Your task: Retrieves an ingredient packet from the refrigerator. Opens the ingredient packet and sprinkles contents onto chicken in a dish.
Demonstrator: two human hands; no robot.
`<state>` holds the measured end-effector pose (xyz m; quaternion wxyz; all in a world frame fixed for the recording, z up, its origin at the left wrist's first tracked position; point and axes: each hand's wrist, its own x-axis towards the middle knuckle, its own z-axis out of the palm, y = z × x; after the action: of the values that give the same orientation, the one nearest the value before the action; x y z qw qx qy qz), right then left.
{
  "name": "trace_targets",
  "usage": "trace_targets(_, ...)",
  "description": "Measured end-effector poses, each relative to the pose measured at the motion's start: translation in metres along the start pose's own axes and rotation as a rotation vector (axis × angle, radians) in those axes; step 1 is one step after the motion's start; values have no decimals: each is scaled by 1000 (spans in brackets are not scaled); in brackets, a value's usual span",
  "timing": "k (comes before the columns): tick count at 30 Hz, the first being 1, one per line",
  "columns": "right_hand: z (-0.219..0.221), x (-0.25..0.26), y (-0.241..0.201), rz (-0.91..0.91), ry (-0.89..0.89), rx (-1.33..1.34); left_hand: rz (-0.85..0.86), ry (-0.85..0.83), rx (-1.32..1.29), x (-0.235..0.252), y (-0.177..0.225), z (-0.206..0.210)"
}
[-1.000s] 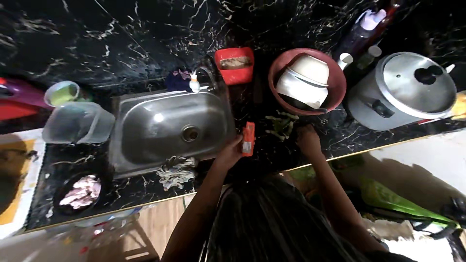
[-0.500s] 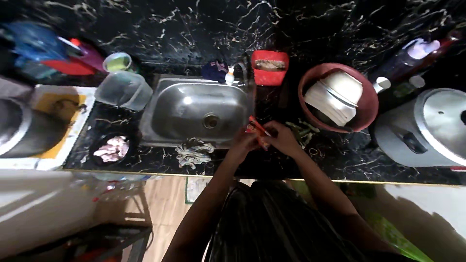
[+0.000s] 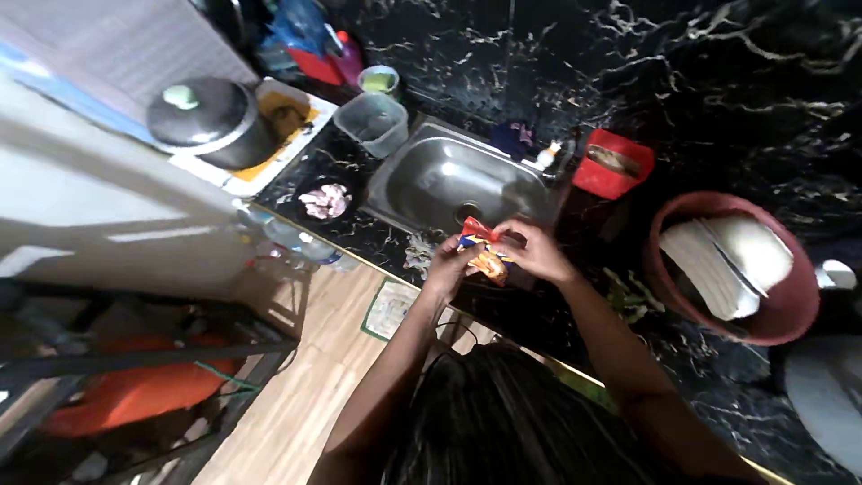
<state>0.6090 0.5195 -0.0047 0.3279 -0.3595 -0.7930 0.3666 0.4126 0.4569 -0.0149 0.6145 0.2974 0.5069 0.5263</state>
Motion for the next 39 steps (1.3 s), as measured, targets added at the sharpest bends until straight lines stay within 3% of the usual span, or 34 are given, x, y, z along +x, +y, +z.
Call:
trace_targets(5, 41, 50, -22, -71, -92, -76, 89, 92, 101, -2, 19, -66)
trace_targets(8, 69, 84, -39, 75, -89, 112, 98, 127, 75, -1, 32, -110)
trace_targets(11, 108, 115, -51, 129, -126, 283, 58, 2, -77, -4, 52, -161)
trace_targets(16, 170, 167, -89, -187, -268, 334, -198, -169, -275, 4, 66, -247)
trace_targets(18, 195, 186, -102, -315, -305, 350, -340, -320, -347, 5, 69, -275)
trace_targets(20, 218, 205, -108, -410, -272, 330, -355, -368, -455, 3, 75, -295)
trace_targets(22, 235, 221, -110, -426, -206, 261, -257, -288, -510, 3, 80, -317)
trace_targets(25, 254, 239, -108, -304, -127, 220, -114, -53, -364, 7, 92, -343)
trace_targets(30, 272, 265, -102, -4, -254, 316, 64, 204, -197, 33, 117, -355)
trace_targets(32, 272, 278, -97, 78, -272, 336, 129, 265, -108, 47, 123, -356)
trace_targets(39, 277, 332, -70, 80, -309, 140, 309, 359, 323, 87, 129, -367)
